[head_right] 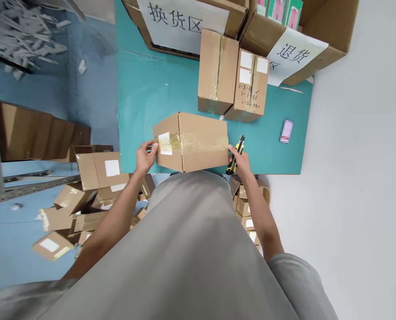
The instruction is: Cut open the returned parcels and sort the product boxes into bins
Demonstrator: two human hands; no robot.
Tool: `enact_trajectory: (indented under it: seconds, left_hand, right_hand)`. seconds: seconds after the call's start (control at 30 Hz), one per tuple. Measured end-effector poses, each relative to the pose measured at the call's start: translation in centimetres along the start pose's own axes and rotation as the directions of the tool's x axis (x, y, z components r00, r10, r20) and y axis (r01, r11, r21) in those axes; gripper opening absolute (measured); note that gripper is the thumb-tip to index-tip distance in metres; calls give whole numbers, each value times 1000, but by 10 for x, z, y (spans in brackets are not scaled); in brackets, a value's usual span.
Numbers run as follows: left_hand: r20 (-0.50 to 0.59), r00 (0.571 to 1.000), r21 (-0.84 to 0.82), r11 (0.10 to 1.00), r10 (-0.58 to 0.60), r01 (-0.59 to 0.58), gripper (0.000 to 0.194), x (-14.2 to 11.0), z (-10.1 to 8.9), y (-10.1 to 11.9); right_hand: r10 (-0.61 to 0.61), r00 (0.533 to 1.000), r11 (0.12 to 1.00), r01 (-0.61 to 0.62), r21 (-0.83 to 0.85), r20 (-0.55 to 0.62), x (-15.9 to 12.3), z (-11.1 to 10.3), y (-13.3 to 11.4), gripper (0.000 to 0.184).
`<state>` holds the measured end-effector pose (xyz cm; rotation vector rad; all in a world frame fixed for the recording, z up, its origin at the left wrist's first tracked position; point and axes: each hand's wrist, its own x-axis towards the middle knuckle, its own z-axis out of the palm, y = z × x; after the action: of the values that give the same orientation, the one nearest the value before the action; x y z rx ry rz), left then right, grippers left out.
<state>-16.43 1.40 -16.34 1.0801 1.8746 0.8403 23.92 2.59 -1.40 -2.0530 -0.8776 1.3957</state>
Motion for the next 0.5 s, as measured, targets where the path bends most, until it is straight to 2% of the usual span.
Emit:
enact_trajectory:
  seconds: [0.1,0.2,0.27,0.37,0.43,0.5]
  left_hand:
    - [156,988,-92,995,-7,22,78,1,32,9]
    - [322,947,-166,985,-1,57,77,3,65,22]
    - [409,912,-170,982,-5,81,72,5,79,29]
    - [475,880,-160,983,-6,92,66,9,83,35]
    - [468,884,-186,980,27,69,69,14,74,41]
    - [427,900,-237,971,92,13,74,22,60,54]
  right_hand:
    - [-40,990,995,51,85,-132,-10,-19,-24,55]
    - [-100,961,995,104,1,-259,-19,-38,-41,46]
    - [-145,942,989,124,-86,-303,-25,-41,-48,45]
    - [-194,934,969,135,-206,-299,-32,-32,-54,47]
    - [-234,922,950,150,-275,-307,-39,-23,-57,48]
    - [-283,891,929,162,-334,-354,-50,-15,-59,50]
